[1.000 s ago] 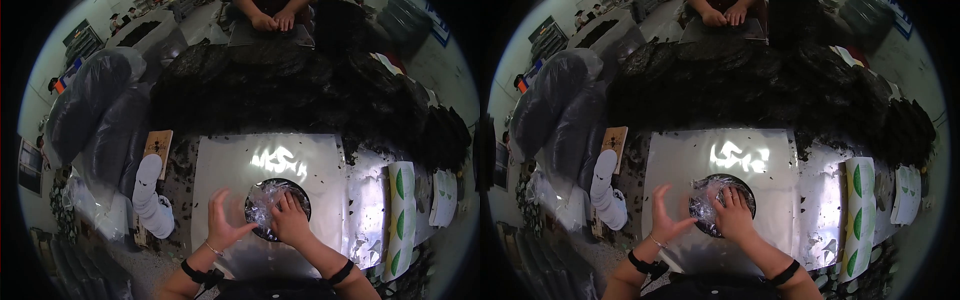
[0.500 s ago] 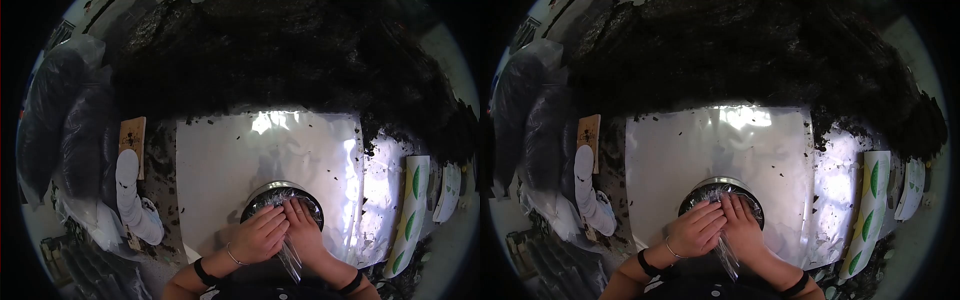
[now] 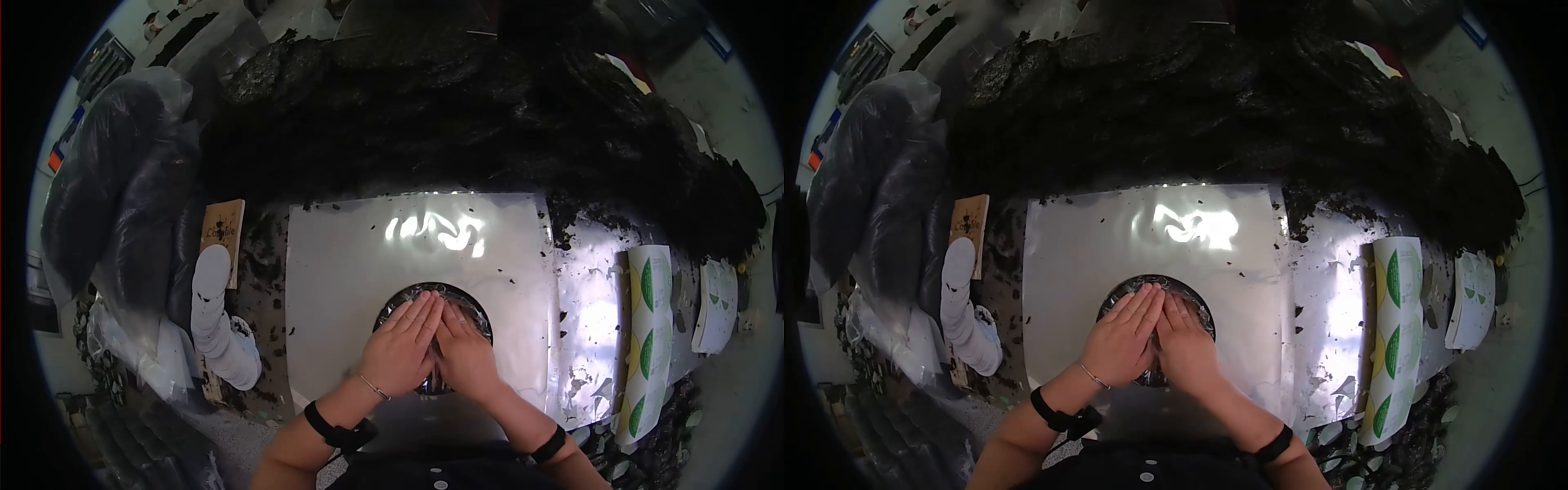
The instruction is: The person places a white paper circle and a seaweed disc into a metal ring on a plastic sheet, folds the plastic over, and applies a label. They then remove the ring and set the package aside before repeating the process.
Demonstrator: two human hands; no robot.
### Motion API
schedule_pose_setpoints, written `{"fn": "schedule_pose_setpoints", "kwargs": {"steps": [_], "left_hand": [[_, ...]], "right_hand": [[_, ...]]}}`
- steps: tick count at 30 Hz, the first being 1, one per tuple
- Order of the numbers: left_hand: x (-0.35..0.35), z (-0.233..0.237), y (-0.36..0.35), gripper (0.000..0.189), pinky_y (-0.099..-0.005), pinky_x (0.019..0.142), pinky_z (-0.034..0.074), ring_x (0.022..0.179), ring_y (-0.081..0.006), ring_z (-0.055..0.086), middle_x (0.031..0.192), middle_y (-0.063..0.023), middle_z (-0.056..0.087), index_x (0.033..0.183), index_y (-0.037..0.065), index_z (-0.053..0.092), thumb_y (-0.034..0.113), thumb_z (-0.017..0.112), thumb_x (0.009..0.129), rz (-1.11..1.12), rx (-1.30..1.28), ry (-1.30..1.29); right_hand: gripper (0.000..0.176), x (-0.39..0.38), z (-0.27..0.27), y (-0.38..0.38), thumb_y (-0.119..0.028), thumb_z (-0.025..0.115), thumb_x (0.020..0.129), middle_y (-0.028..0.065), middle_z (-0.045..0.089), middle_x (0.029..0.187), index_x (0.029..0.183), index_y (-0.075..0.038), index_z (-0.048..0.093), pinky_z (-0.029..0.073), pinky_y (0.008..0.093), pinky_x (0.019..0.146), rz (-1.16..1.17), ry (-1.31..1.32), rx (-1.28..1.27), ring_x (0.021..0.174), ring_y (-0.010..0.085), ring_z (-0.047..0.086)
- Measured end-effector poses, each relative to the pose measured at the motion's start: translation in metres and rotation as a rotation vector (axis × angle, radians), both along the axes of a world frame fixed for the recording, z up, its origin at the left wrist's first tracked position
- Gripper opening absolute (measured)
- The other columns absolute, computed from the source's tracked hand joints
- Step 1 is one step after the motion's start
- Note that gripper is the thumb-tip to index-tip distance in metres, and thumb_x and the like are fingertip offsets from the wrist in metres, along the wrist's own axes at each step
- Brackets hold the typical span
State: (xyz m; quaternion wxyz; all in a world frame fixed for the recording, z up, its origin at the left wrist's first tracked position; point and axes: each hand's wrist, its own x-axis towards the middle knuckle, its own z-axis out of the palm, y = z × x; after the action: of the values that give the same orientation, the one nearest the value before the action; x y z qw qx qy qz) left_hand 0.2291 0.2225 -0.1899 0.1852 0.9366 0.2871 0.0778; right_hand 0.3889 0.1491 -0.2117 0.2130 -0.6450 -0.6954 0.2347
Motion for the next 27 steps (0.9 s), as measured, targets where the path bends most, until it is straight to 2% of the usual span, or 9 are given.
{"fn": "schedule_pose_setpoints", "kwargs": {"steps": [2,4,6,8,11,13,16,19,27], "left_hand": [[0.004,-0.006,-0.005,0.071,-0.0428,0.123,0.031,0.147,-0.0300,0.044,0.155,-0.0216,0.048,0.151,-0.007,0.042,0.017,0.061,0.087,0.024,0.087,-0.010],[0.003,-0.009,-0.009,0.070,-0.0413,0.125,0.028,0.150,-0.0287,0.039,0.157,-0.0199,0.046,0.150,-0.008,0.042,0.020,0.061,0.088,0.023,0.156,0.051],[0.004,-0.003,-0.012,0.067,-0.0417,0.124,0.029,0.148,-0.0283,0.041,0.156,-0.0187,0.047,0.152,0.002,0.047,0.022,0.063,0.089,0.026,0.181,0.020],[0.005,0.001,-0.016,0.064,-0.0419,0.124,0.030,0.146,-0.0284,0.043,0.157,-0.0177,0.046,0.152,0.017,0.050,0.023,0.065,0.090,0.019,0.199,0.045],[0.004,-0.009,-0.019,0.061,-0.0448,0.124,0.028,0.146,-0.0304,0.043,0.158,-0.0188,0.043,0.150,0.025,0.052,0.025,0.065,0.091,-0.012,0.195,0.072],[0.007,-0.010,-0.024,0.062,-0.0481,0.124,0.025,0.147,-0.0342,0.041,0.159,-0.0214,0.042,0.150,0.021,0.053,0.029,0.066,0.090,-0.026,0.207,0.130],[0.005,0.006,-0.022,0.061,-0.0506,0.125,0.020,0.149,-0.0399,0.035,0.160,-0.0253,0.038,0.149,0.018,0.054,0.034,0.063,0.091,-0.081,0.103,0.076],[0.008,0.008,-0.026,0.055,-0.0506,0.126,0.018,0.149,-0.0403,0.034,0.160,-0.0261,0.038,0.148,0.018,0.056,0.031,0.057,0.095,-0.061,0.084,0.047],[0.019,0.012,-0.025,0.049,-0.0515,0.126,0.017,0.150,-0.0399,0.033,0.160,-0.0260,0.038,0.146,0.020,0.059,0.027,0.046,0.100,0.021,-0.035,0.136]], "right_hand": [[0.052,0.028,0.023,-0.009,0.000,0.064,0.085,0.0253,0.056,0.142,0.136,0.007,0.055,0.052,0.0462,0.104,0.017,0.094,0.097,0.133,0.0314,0.058],[0.039,0.063,0.035,-0.026,-0.002,0.068,0.088,0.0180,0.066,0.132,0.127,0.003,0.063,0.057,0.0353,0.092,-0.265,0.814,-0.298,0.121,0.0221,0.066],[0.032,0.083,0.016,-0.005,-0.005,0.075,0.087,0.0122,0.071,0.111,0.118,-0.003,0.070,0.056,0.0288,0.074,-0.399,0.540,0.095,0.093,0.0148,0.070],[0.034,0.082,-0.011,0.018,-0.015,0.081,0.084,0.0082,0.067,0.095,0.116,-0.008,0.072,0.053,0.0297,0.070,-0.304,0.624,-0.062,0.074,0.0139,0.060],[0.033,0.052,-0.025,0.026,-0.012,0.069,0.086,0.0189,0.066,0.107,0.118,-0.009,0.068,0.055,0.0477,0.084,-0.340,0.169,-0.006,0.094,0.0371,0.067],[0.028,0.031,-0.007,0.019,-0.012,0.063,0.090,0.0159,0.064,0.114,0.117,-0.009,0.062,0.056,0.0478,0.086,-0.362,-0.060,0.018,0.103,0.0369,0.066],[0.031,0.077,0.006,-0.013,-0.011,0.067,0.090,0.0109,0.065,0.115,0.120,-0.013,0.062,0.056,0.0444,0.083,-0.476,0.460,0.200,0.103,0.0344,0.065],[0.032,0.187,0.002,-0.063,-0.003,0.071,0.084,0.0111,0.067,0.110,0.114,-0.011,0.068,0.056,0.0415,0.083,-0.792,-0.229,0.661,0.103,0.0328,0.067],[0.056,0.379,-0.064,-0.124,-0.024,0.069,0.090,0.0218,0.057,0.144,0.138,0.004,0.057,0.042,0.0439,0.114,-0.809,-0.872,0.164,0.135,0.0367,0.054]]}}
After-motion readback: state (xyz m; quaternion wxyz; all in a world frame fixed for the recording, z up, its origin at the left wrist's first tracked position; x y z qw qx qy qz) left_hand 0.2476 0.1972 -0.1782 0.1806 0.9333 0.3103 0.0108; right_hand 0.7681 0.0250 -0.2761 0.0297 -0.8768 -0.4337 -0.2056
